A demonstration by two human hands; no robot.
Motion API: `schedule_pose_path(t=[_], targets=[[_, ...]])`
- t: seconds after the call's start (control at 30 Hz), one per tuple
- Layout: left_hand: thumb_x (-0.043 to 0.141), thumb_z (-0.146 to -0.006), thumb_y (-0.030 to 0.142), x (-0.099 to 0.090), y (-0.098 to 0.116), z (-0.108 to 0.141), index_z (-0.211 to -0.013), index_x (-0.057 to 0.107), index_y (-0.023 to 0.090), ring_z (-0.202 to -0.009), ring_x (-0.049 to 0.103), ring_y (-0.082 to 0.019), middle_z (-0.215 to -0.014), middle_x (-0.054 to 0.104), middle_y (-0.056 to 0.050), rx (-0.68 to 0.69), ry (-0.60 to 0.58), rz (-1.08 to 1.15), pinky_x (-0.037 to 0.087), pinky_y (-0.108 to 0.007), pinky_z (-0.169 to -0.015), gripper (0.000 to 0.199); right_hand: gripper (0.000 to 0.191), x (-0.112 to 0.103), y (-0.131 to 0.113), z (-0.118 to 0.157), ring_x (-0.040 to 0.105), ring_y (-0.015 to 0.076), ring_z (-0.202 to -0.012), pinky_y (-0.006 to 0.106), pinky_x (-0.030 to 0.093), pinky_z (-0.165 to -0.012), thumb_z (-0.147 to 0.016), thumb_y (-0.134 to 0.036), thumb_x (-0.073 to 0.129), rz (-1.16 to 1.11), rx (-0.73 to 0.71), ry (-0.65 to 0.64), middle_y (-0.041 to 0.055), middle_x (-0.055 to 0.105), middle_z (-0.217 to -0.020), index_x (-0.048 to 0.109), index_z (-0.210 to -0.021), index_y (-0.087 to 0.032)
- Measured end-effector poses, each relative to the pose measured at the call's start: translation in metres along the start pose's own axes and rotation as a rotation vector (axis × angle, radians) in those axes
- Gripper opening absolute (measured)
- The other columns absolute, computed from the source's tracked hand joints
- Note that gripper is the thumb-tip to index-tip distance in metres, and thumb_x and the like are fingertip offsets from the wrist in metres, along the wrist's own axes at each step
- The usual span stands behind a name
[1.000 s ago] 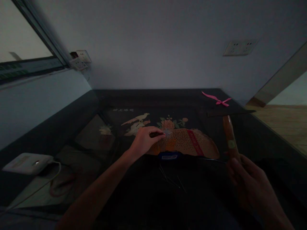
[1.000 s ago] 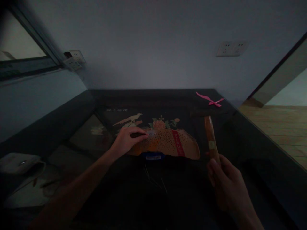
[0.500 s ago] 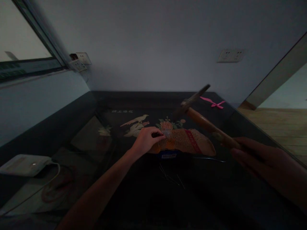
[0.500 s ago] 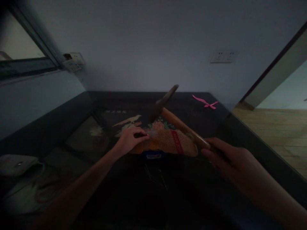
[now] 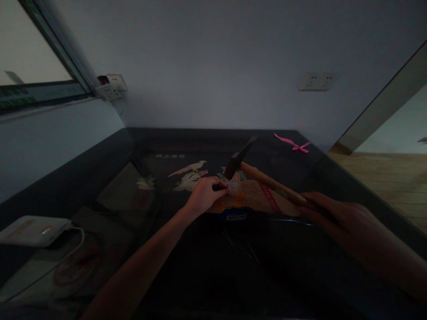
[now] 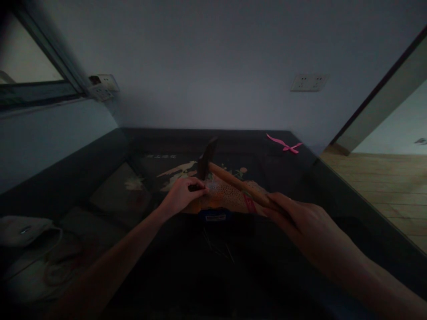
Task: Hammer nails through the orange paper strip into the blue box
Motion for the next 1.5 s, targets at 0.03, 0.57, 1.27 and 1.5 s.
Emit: schedule_pose_path(t=[0.03, 0.57, 1.27, 1.5], targets=[[0.069, -0.078, 0.022, 0.000, 0.000, 0.000, -0.073, 0.072, 0.018, -0.075, 0.068, -0.019, -0.079, 0.074, -0.003, 0.007, 0.006, -0.004, 0.050, -0.031, -0.073, 0.006, 0.031, 0.001, 0.001, 0.000, 0.064, 0.0219, -0.054, 0.032, 0.045, -0.053, -0.086, -0.049, 0.049, 0.002, -0.002, 0.001, 0.0052, 0.072, -0.070, 0.069, -0.086, -0.026], [0.069, -0.079, 0.024, 0.001, -0.004, 0.002, -0.076, 0.072, 0.018, -0.072, 0.067, -0.019, -0.078, 0.074, -0.003, -0.009, 0.019, -0.065, 0.048, -0.028, -0.066, 0.007, 0.032, 0.013, 0.010, 0.003, 0.070, 0.0256, -0.066, 0.034, 0.049, -0.058, -0.086, -0.047, 0.051, 0.015, 0.007, -0.056, 0.0066, 0.076, -0.085, 0.072, -0.098, -0.026], [0.068, -0.084, 0.024, 0.001, 0.013, 0.003, -0.077, 0.072, 0.019, -0.075, 0.067, -0.017, -0.079, 0.073, -0.003, 0.133, -0.007, -0.146, 0.048, -0.028, -0.070, 0.009, 0.046, 0.000, 0.079, 0.040, 0.048, 0.0158, -0.041, 0.026, 0.037, -0.039, -0.073, -0.064, 0.057, -0.235, 0.392, 0.162, -0.0009, 0.054, -0.049, 0.067, -0.089, -0.021], [0.072, -0.081, 0.021, -0.013, 0.019, 0.005, -0.099, 0.071, 0.018, -0.086, 0.069, -0.019, -0.093, 0.074, -0.004, 0.161, 0.010, -0.168, 0.053, -0.034, -0.082, 0.018, 0.054, 0.027, 0.120, 0.062, 0.047, 0.0108, -0.046, 0.018, 0.035, -0.035, -0.059, -0.063, 0.077, -0.798, 0.603, 0.402, -0.0020, 0.056, -0.058, 0.068, -0.092, -0.021]])
Point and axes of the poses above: each hand's wrist, its own z-axis away from the middle knuckle, its own x-axis out of the palm, y = z × x, the point moved 10 cm from there along -z, towards the middle knuckle
